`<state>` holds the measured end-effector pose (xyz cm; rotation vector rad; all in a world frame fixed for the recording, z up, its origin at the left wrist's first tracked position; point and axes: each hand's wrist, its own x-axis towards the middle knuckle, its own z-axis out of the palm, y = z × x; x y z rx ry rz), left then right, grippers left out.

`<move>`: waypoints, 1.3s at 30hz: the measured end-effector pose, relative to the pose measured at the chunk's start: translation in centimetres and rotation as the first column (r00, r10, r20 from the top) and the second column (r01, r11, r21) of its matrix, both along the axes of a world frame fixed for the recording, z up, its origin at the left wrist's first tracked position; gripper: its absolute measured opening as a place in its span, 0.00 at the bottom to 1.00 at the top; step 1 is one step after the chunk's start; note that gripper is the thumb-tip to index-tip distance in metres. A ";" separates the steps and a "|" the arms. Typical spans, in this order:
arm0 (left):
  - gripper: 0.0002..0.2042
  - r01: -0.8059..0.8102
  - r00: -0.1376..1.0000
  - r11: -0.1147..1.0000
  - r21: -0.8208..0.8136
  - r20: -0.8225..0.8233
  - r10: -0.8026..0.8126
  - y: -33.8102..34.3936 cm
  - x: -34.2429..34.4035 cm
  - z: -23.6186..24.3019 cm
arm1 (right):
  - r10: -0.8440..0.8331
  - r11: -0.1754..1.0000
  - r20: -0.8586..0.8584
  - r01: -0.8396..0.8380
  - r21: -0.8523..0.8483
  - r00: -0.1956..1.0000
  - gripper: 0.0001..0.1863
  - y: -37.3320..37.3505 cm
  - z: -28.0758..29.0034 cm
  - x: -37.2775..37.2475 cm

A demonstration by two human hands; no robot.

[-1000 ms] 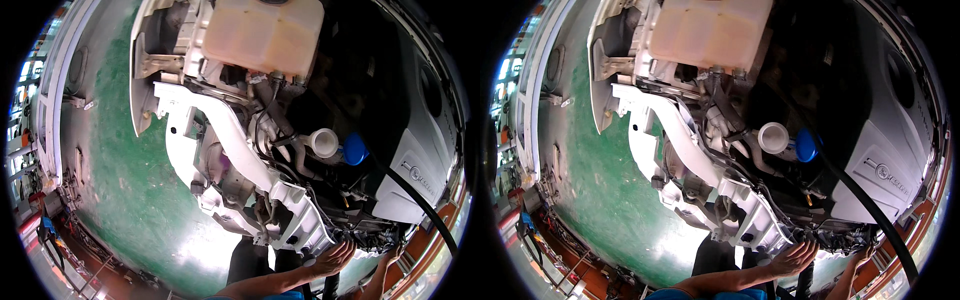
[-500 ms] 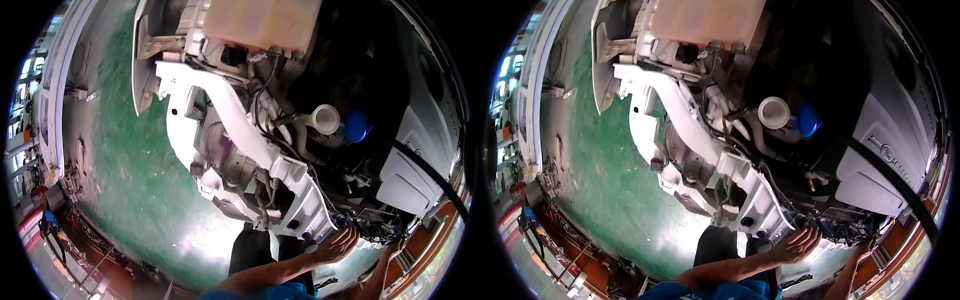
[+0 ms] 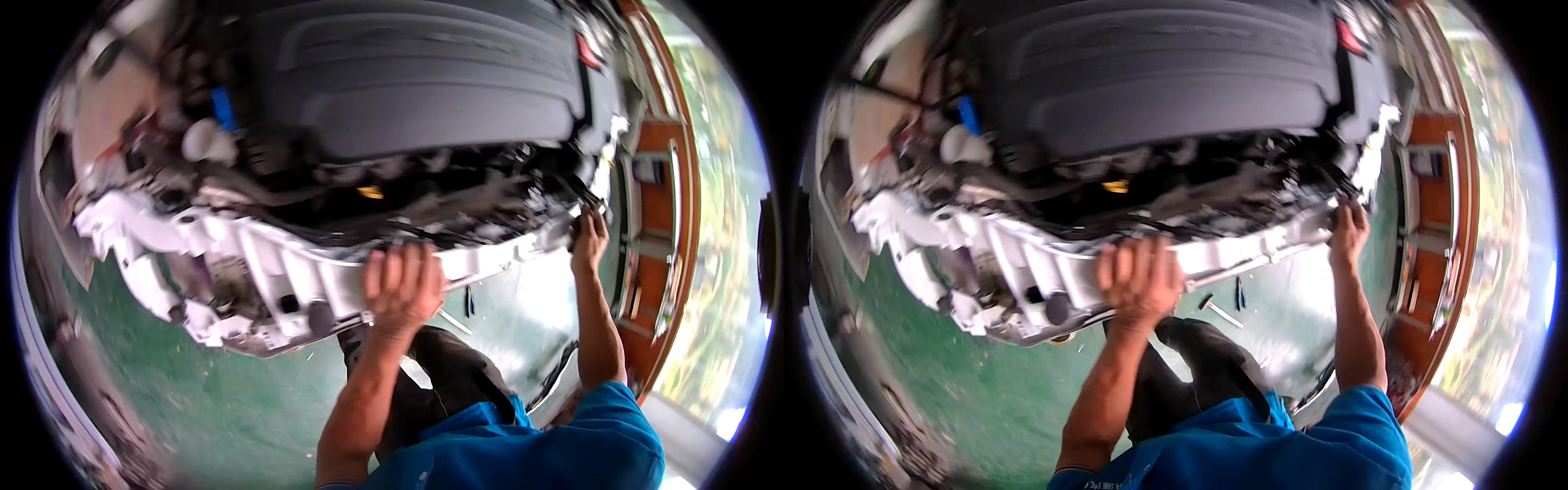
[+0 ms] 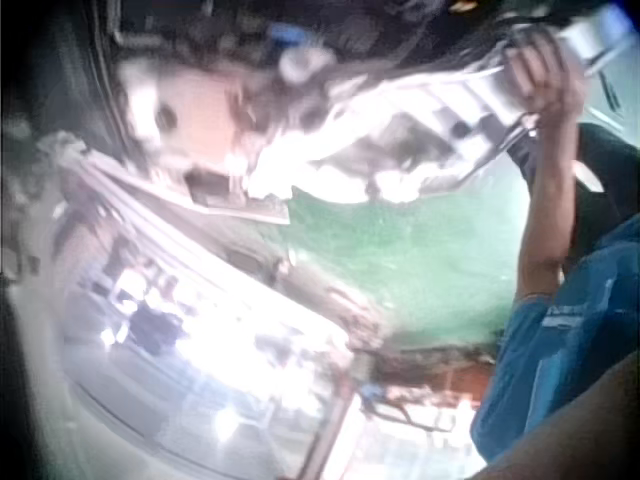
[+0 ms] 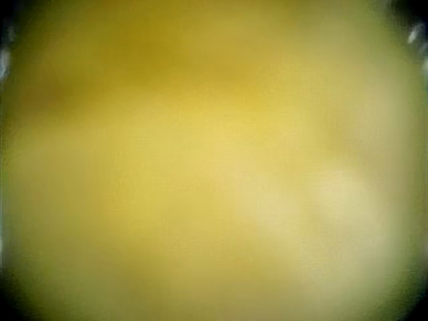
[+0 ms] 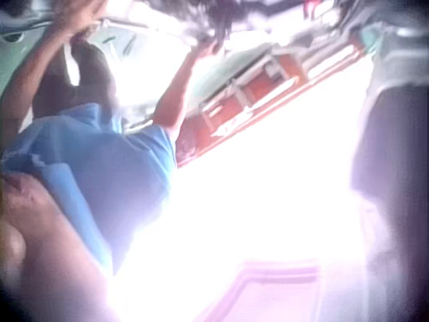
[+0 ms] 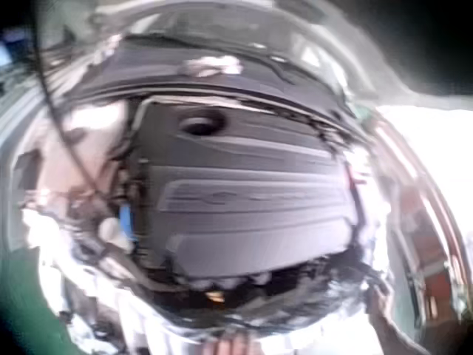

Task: The person works under the hood of a white car, using a ratchet to loosen and remove bolts from a white plastic engine cover. They detach the cover and set it aside, then continue to manipulate hoses and components within the engine bay.

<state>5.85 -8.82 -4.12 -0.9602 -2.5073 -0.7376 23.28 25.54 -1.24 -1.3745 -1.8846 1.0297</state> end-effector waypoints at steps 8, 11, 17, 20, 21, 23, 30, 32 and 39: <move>0.12 -0.003 0.996 0.993 -0.119 -0.091 -0.008 1.2 0.9 0.9 | 0.055 0.907 0.046 -0.031 -0.420 0.997 0.10 -8.8 0.7 13.7; 0.13 0.013 0.987 0.993 -0.116 -0.158 -0.031 1.6 1.3 0.8 | 0.044 0.771 0.262 0.134 -0.622 0.964 0.11 -12.1 -5.1 19.6; 0.13 0.050 0.968 0.981 -0.186 -0.234 -0.094 1.1 1.2 0.1 | 0.018 0.338 0.389 0.361 -0.869 0.921 0.11 -18.5 -21.2 27.2; 0.14 0.042 0.961 0.975 -0.218 -0.259 -0.100 0.6 0.9 -0.5 | -0.018 0.307 0.355 0.343 -0.888 0.935 0.12 -21.4 -28.5 28.7; 0.15 0.027 0.960 0.972 -0.232 -0.265 -0.090 0.4 0.8 -0.4 | -0.087 0.293 0.345 0.355 -0.888 0.935 0.11 -22.2 -30.6 28.7; 0.16 -0.003 0.961 0.965 -0.264 -0.267 -0.070 0.0 0.7 -0.4 | -0.072 0.267 0.305 0.313 -0.912 0.950 0.12 -23.2 -36.3 29.2; 0.22 -0.038 0.986 0.965 -0.258 -0.167 -0.006 0.5 1.1 -1.5 | 0.300 0.746 0.537 0.157 -0.647 0.788 0.14 -23.7 -48.2 31.0; 0.23 -0.050 0.985 0.971 -0.233 -0.175 0.008 -0.1 1.2 -1.6 | 0.298 0.714 0.578 0.225 -0.663 0.759 0.14 -22.3 -47.9 29.4; 0.23 -0.011 0.992 0.970 -0.244 -0.122 -0.020 -0.8 0.5 -2.0 | 0.263 0.830 0.626 0.159 -0.535 0.734 0.21 -23.3 -49.0 33.1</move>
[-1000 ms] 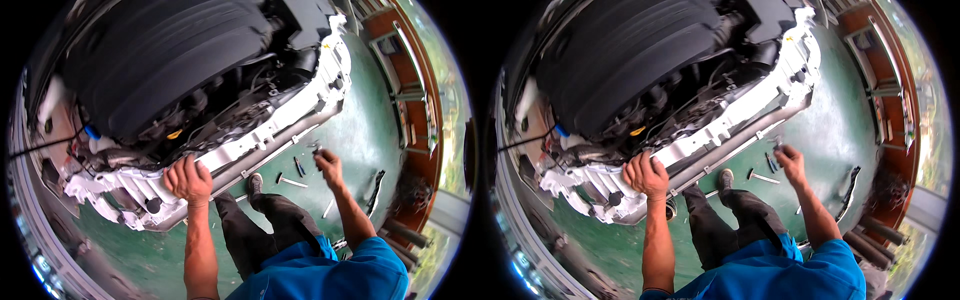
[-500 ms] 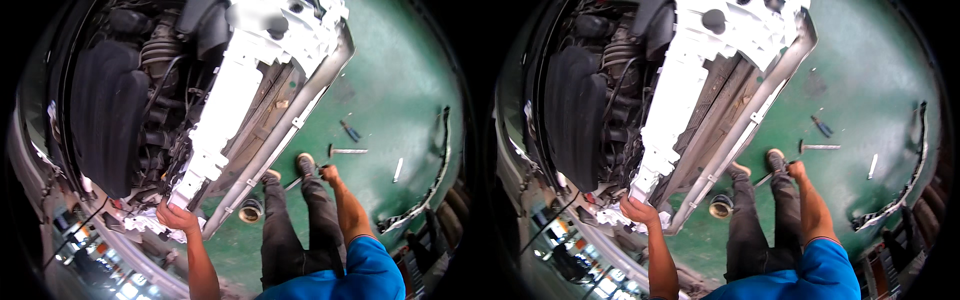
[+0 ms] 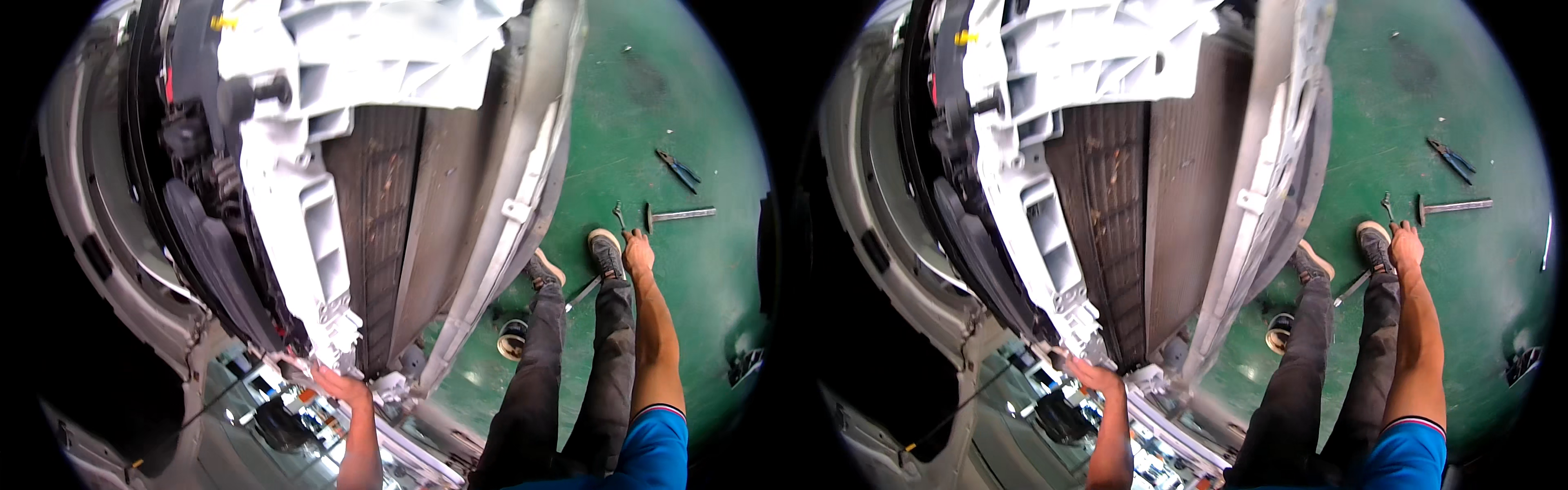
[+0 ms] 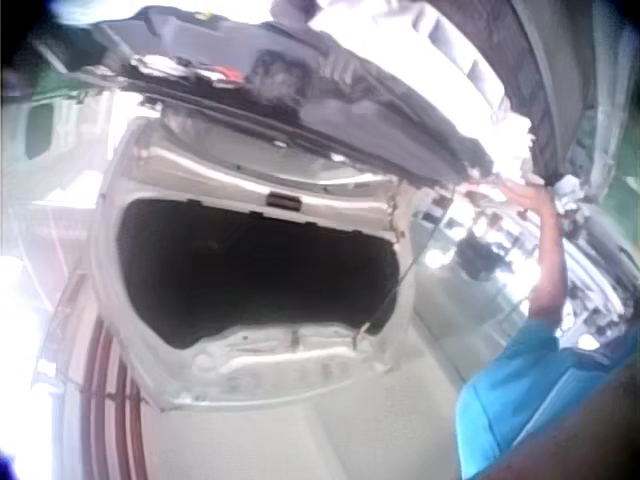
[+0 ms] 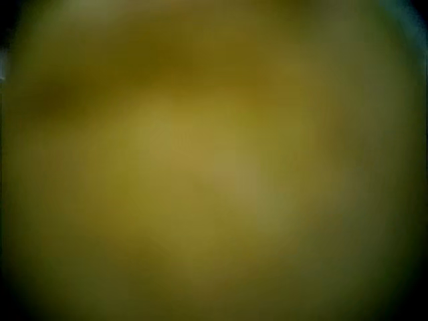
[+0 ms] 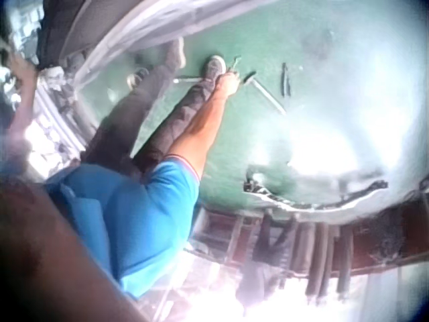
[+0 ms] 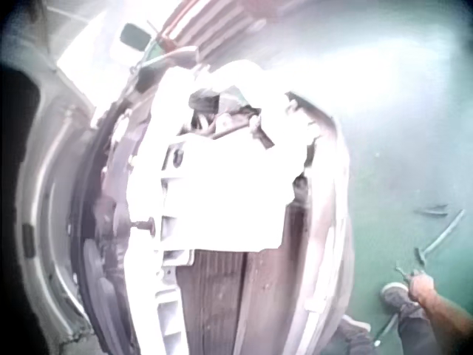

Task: The person works under the hood of a white car, using a ratchet to loosen and remove bolts from a white plastic engine cover. They detach the cover and set it aside, then continue to manipulate hoses and components within the engine bay.

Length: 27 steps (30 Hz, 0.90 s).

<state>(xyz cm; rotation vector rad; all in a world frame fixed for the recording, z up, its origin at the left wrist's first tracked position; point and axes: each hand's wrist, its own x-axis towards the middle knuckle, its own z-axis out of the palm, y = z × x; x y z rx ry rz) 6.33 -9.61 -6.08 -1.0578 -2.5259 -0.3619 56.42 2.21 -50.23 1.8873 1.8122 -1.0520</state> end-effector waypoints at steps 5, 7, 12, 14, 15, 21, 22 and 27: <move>0.23 0.016 0.998 0.998 -0.062 -0.060 -0.020 0.4 0.5 0.7 | -0.167 0.964 -0.139 0.132 -0.231 0.976 0.19 -1.6 1.2 -0.1; 0.23 0.026 0.999 0.998 -0.050 -0.034 -0.028 0.5 0.4 1.1 | -0.264 0.937 -0.181 0.207 -0.282 0.947 0.19 -1.0 3.1 -0.4; 0.25 0.000 0.995 0.992 -0.127 0.099 0.012 0.1 0.1 2.0 | -0.457 0.871 -0.223 0.382 -0.310 0.861 0.18 -1.5 3.9 0.8; 0.25 0.057 0.972 0.968 -0.245 0.235 0.003 -0.3 -0.2 3.9 | -0.491 0.860 -0.231 0.427 -0.278 0.840 0.17 -1.9 3.6 1.5; 0.24 0.091 0.975 0.938 -0.333 0.221 -0.016 0.1 0.4 5.2 | -0.496 0.865 -0.262 0.445 -0.232 0.827 0.17 -2.2 3.4 1.9; 0.23 0.341 0.918 0.909 -0.238 0.294 -0.268 12.0 9.5 10.6 | -0.607 0.794 -0.353 0.570 -0.214 0.712 0.17 -5.5 1.9 3.9; 0.23 0.480 0.872 0.834 -0.271 0.251 -0.420 15.6 10.5 10.7 | -0.631 0.776 -0.337 0.576 -0.257 0.699 0.17 -5.8 2.2 3.8; 0.30 0.667 0.744 0.678 -0.309 0.217 -0.632 31.9 11.8 8.5 | -0.675 0.738 -0.340 0.604 -0.303 0.655 0.16 -6.8 2.0 2.6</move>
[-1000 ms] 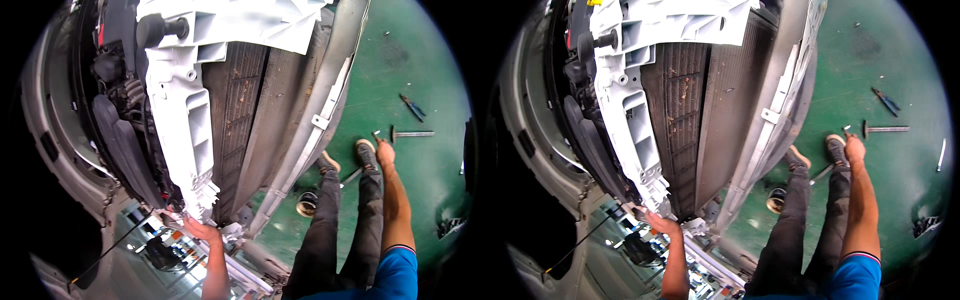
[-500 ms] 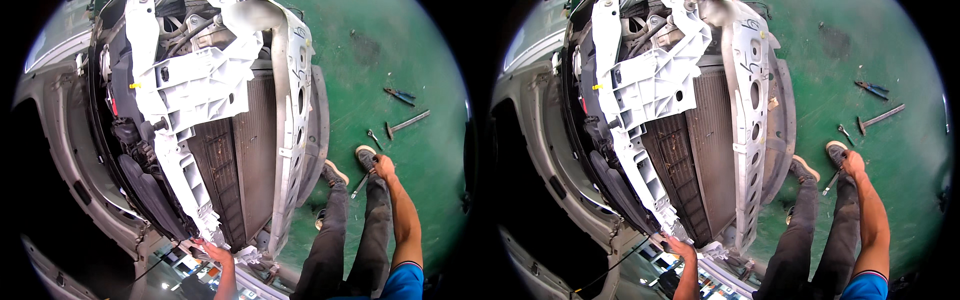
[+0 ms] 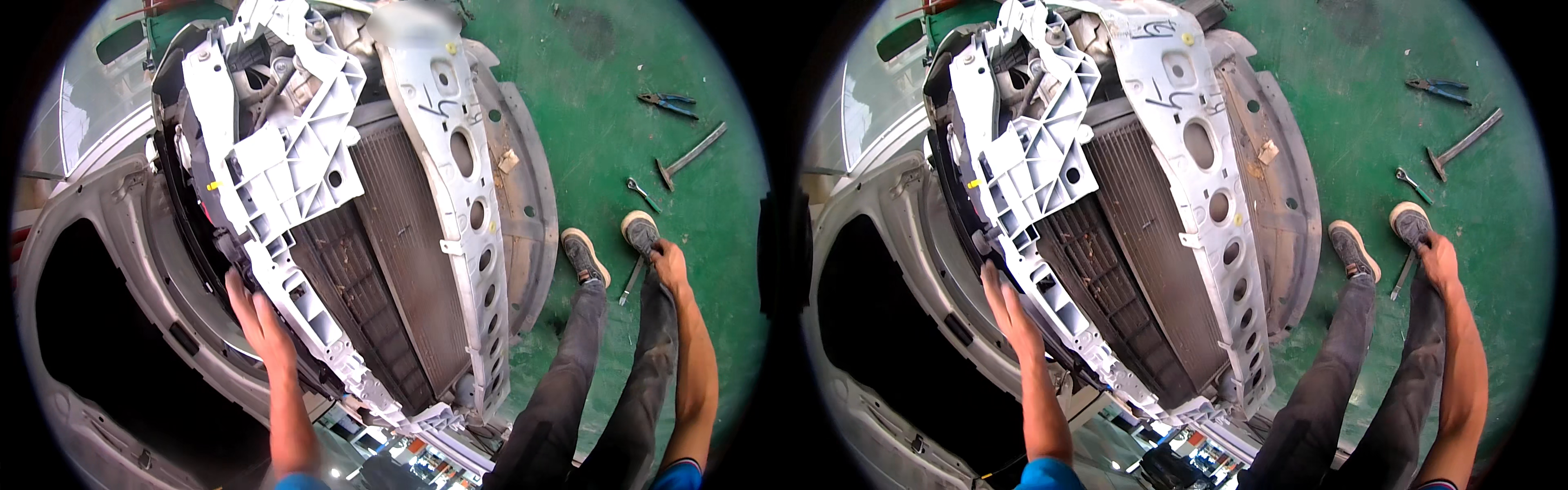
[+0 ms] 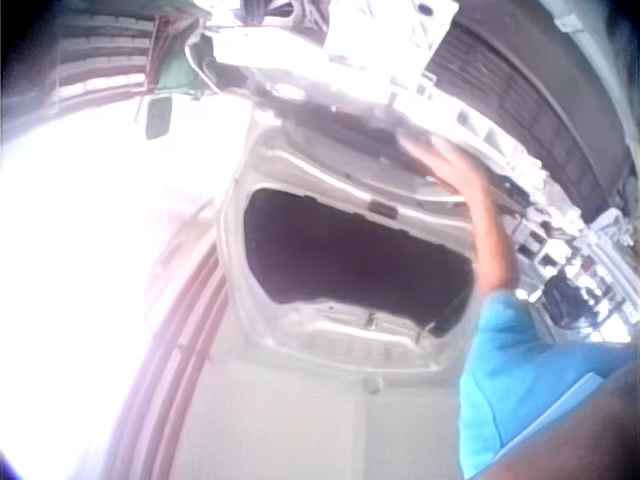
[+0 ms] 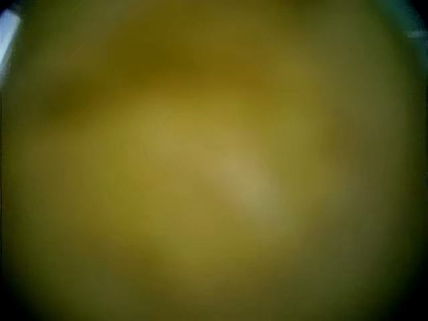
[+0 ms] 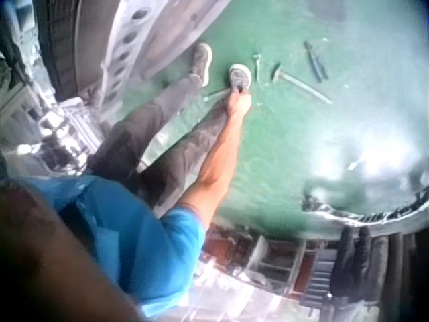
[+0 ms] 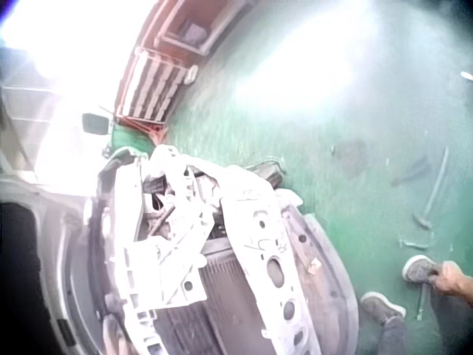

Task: The person works under the hood of a white car, using a ratchet to loosen and remove bolts from a white plastic engine cover. They detach the cover and set it aside, then continue to manipulate hoses and components within the engine bay.

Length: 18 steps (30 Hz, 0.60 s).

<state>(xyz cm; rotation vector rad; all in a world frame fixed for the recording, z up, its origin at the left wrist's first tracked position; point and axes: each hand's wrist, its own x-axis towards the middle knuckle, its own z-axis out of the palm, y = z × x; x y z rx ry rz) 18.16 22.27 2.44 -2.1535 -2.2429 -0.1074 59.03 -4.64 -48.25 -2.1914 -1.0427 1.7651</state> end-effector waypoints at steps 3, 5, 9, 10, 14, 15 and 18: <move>0.30 0.004 0.986 0.999 0.033 -0.168 0.002 4.4 -0.8 -3.9 | -0.066 0.998 0.011 0.066 0.019 0.998 0.15 -2.3 0.4 -0.1; 0.30 0.056 0.987 0.998 -0.003 -0.152 -0.056 5.5 0.4 -4.7 | -0.113 0.992 0.024 0.111 0.055 0.993 0.15 -3.2 0.5 -0.5; 0.28 0.105 0.978 0.994 -0.016 -0.179 -0.106 4.9 -0.5 -4.1 | -0.142 0.990 -0.018 0.142 -0.007 0.990 0.14 0.3 1.7 -2.7; 0.28 0.127 0.976 0.992 -0.006 -0.178 -0.126 4.9 -0.6 -4.1 | -0.171 0.985 -0.051 0.172 0.014 0.984 0.14 2.0 2.3 -3.5; 0.28 0.124 0.987 0.992 -0.011 -0.106 -0.124 4.8 0.7 -4.6 | -0.261 0.951 -0.206 0.288 0.111 0.943 0.16 11.5 6.4 -6.4; 0.28 0.115 0.988 0.993 -0.014 -0.099 -0.115 4.7 0.9 -4.4 | -0.288 0.936 -0.249 0.327 0.132 0.925 0.16 14.3 7.9 -7.2; 0.31 0.153 0.960 0.986 -0.066 -0.227 -0.164 5.1 0.4 -4.2 | -0.379 0.788 -0.415 0.524 0.324 0.827 0.13 21.6 12.4 -9.3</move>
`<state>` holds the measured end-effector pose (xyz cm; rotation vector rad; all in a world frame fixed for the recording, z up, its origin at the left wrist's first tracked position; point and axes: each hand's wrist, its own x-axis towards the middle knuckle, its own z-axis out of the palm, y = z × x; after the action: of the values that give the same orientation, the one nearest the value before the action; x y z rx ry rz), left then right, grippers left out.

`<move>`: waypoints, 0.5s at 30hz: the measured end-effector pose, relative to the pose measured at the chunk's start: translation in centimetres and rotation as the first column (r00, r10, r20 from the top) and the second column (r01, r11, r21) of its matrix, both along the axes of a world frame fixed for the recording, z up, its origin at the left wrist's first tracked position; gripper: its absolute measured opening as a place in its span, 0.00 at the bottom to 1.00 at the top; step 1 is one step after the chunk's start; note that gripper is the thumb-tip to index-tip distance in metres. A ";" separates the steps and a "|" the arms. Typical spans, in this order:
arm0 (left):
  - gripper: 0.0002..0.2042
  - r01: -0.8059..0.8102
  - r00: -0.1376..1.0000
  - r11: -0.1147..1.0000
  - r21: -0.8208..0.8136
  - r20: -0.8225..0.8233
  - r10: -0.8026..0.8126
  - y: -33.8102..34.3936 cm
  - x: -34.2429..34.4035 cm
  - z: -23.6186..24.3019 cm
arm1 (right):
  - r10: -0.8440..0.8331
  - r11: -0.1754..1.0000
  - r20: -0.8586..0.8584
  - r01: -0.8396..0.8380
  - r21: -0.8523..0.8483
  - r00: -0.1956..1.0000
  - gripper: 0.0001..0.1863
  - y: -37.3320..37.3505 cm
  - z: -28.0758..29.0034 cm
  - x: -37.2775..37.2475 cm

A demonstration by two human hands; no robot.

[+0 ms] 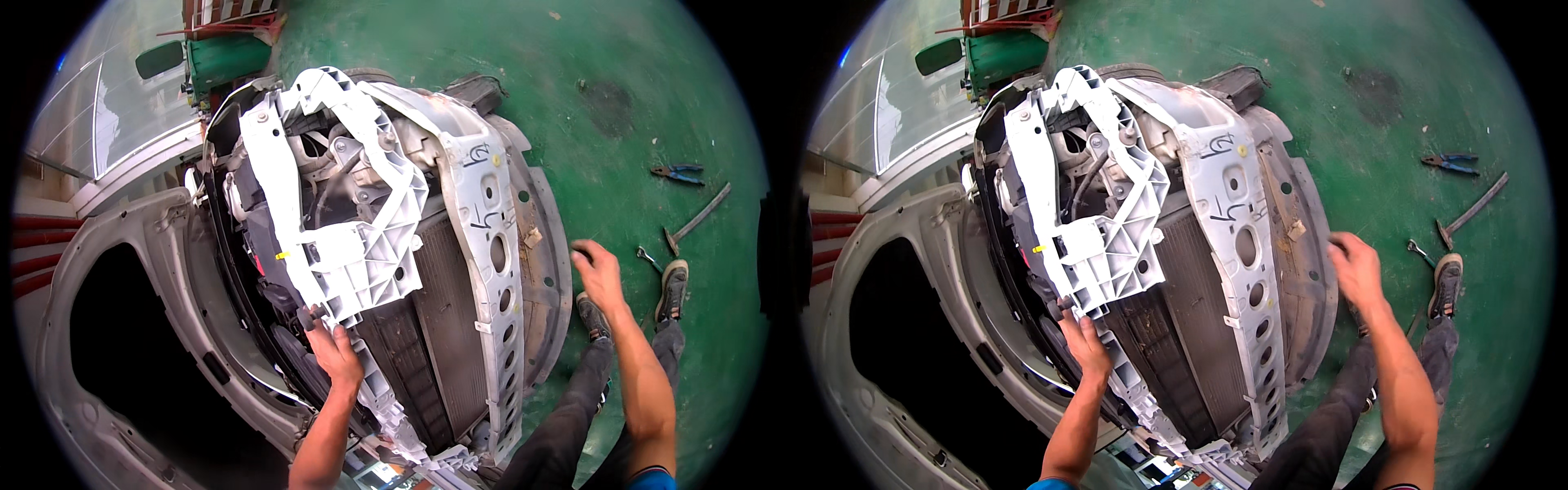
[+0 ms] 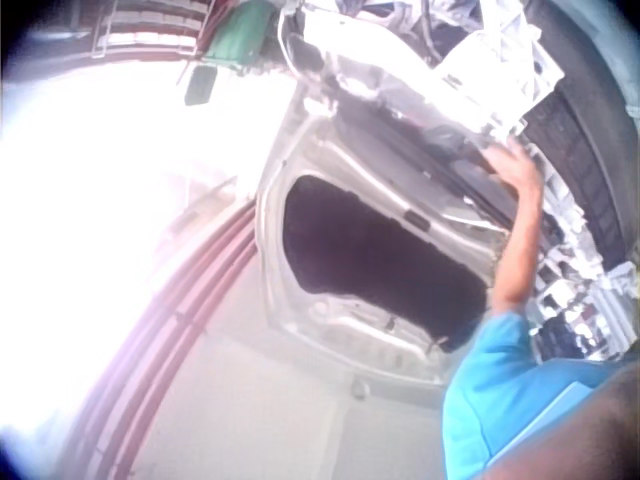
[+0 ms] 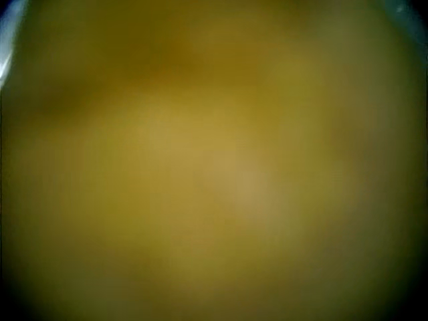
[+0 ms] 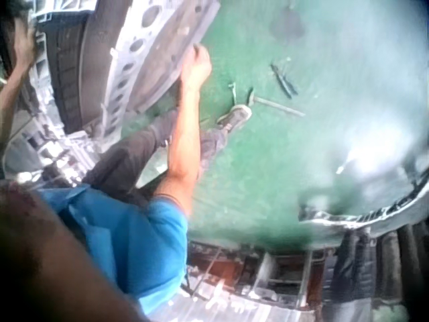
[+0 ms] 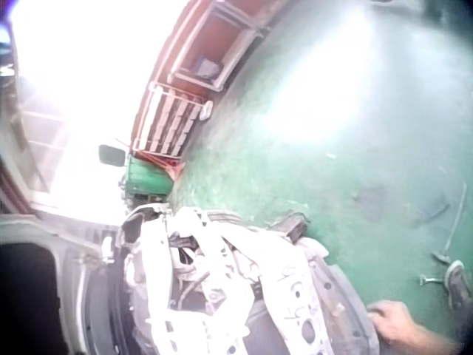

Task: The person works under the hood of a white car, using a ratchet to loosen and remove bolts from a white plastic engine cover. They detach the cover and set it aside, then continue to manipulate hoses and components within the engine bay.

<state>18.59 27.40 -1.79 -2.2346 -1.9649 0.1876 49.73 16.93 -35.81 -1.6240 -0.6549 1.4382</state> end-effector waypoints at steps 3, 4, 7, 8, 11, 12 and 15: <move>0.32 -0.029 0.999 1.000 0.012 0.040 0.028 -0.2 -0.1 0.0 | -0.093 0.969 0.017 0.087 0.233 0.995 0.09 7.7 7.3 -0.3; 0.33 -0.039 0.997 0.999 0.021 0.062 0.037 -0.1 -0.2 0.1 | -0.117 0.942 0.030 0.101 0.319 0.993 0.09 10.1 9.4 -0.3; 0.36 -0.042 0.999 0.998 0.038 0.007 0.041 0.2 -0.8 0.3 | -0.180 0.829 0.160 0.062 0.556 0.971 0.09 16.8 13.7 -0.5; 0.37 -0.068 0.995 0.997 0.046 0.078 0.064 0.3 -1.0 0.1 | -0.201 0.790 0.257 0.001 0.613 0.945 0.09 19.1 14.4 -0.8; 0.38 -0.082 0.996 0.996 0.034 0.048 0.081 0.7 -1.0 0.1 | -0.211 0.721 0.497 -0.209 0.660 0.841 0.11 25.3 16.1 -2.0; 0.38 -0.078 0.996 0.997 0.014 0.034 0.078 0.9 -0.9 0.3 | -0.211 0.695 0.561 -0.281 0.662 0.801 0.12 26.9 16.4 -2.3; 0.38 -0.071 0.997 0.997 0.005 0.005 0.071 1.0 -0.6 0.9 | -0.113 0.642 0.734 -0.515 0.568 0.670 0.10 30.2 16.2 -3.3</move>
<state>18.03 28.43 -0.93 -2.1652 -2.0465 0.1861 46.41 47.09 -19.56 -1.3691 -1.7178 0.4113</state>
